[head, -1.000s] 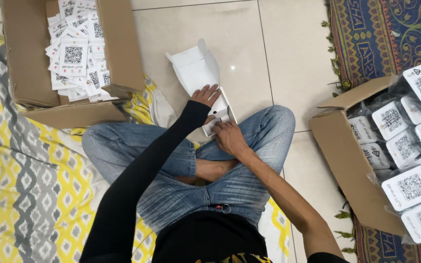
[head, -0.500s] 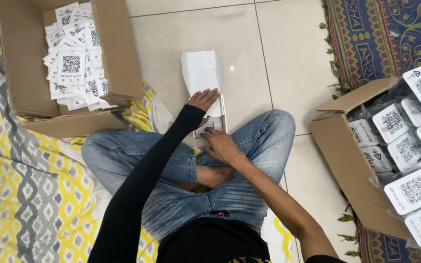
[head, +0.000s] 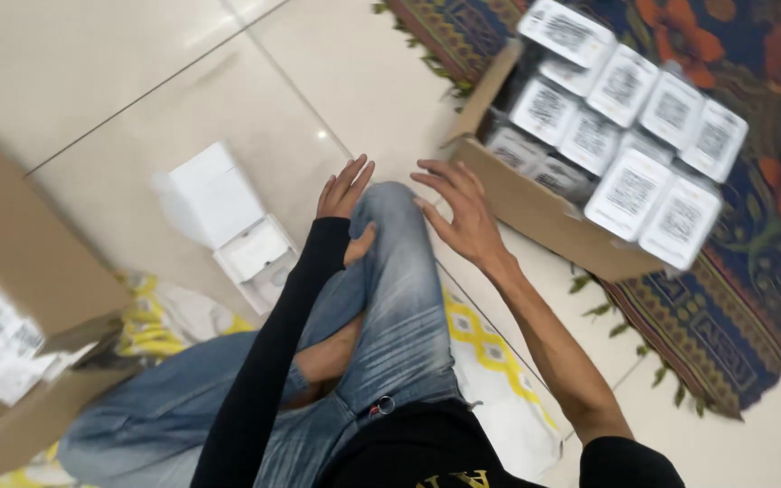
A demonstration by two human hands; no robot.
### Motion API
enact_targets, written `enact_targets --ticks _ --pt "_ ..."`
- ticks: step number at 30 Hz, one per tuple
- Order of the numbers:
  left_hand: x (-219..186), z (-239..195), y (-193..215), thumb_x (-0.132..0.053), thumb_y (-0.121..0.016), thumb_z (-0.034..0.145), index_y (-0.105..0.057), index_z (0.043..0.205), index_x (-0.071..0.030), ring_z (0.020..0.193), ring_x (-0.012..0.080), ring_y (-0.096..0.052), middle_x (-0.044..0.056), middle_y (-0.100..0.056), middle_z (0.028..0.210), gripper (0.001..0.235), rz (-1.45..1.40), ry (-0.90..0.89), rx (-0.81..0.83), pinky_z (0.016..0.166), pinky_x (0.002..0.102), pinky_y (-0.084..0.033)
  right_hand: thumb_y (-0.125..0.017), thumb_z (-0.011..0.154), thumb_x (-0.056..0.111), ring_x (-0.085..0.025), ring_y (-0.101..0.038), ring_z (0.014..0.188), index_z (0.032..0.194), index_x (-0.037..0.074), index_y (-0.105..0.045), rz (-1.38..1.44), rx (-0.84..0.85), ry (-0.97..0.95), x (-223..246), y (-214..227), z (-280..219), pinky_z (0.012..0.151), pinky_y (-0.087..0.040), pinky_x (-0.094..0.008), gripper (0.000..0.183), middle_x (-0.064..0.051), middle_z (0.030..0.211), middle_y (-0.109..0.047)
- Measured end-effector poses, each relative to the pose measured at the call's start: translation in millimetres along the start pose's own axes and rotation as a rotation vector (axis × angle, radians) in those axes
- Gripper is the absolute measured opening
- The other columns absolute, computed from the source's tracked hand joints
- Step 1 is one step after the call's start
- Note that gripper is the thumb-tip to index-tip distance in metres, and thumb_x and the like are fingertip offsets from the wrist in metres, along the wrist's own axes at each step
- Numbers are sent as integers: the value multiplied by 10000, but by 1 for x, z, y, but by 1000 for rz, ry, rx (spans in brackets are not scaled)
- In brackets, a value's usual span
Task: The person applies QR code labels to small white boxes and organizes them into larger cardboard shipping boxes.
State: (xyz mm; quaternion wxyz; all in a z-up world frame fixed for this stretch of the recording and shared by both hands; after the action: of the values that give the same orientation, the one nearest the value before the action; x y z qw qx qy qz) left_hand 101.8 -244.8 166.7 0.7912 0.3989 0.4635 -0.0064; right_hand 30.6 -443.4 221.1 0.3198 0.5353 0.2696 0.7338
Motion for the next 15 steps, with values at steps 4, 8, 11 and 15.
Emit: enact_targets --ticks 4,8,11,15 --pt "-48 63 -91 -92 -712 805 -367 1607 -156 1568 306 -312 88 -367 1665 876 -122 -166 151 1288 542 -221 -686 993 246 -258 -540 1407 1354 145 -651 -153 -236 -162 -63 106 -66 1250 -293 -526 377 -57 1487 -595" --pt "-68 111 -175 -114 -723 840 -447 1555 -134 1508 287 -390 89 -452 1598 767 -77 -291 245 1277 517 -241 -624 1067 277 -279 -503 1442 1399 87 -625 -177 -692 -468 -161 203 -171 1262 -311 -480 383 -117 1501 -571" --pt "-75 133 -202 -117 -733 770 -500 1458 -77 1398 320 -437 140 -506 1457 728 52 -334 263 1218 511 -222 -514 1080 413 -242 -467 1429 1463 90 -502 172 -857 -732 -255 218 -241 1210 -345 -406 501 -123 1528 -501" --pt "-45 148 -217 -65 -693 785 -662 1171 -47 1182 317 -562 131 -651 1181 388 206 -377 228 1122 458 -313 -389 1059 593 -200 -478 1419 1511 84 -479 559 -810 -920 -326 176 -270 1158 -341 -341 687 -115 1555 -526"
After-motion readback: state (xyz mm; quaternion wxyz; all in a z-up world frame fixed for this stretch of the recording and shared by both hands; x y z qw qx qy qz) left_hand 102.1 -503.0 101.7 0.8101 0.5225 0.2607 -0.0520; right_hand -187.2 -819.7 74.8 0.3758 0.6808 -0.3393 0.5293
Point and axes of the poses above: each hand's wrist, its own z-axis towards the middle knuckle, its own y-axis out of the back of the hand, x = y × z, the point moved 5 cm from there along z, towards the middle knuckle
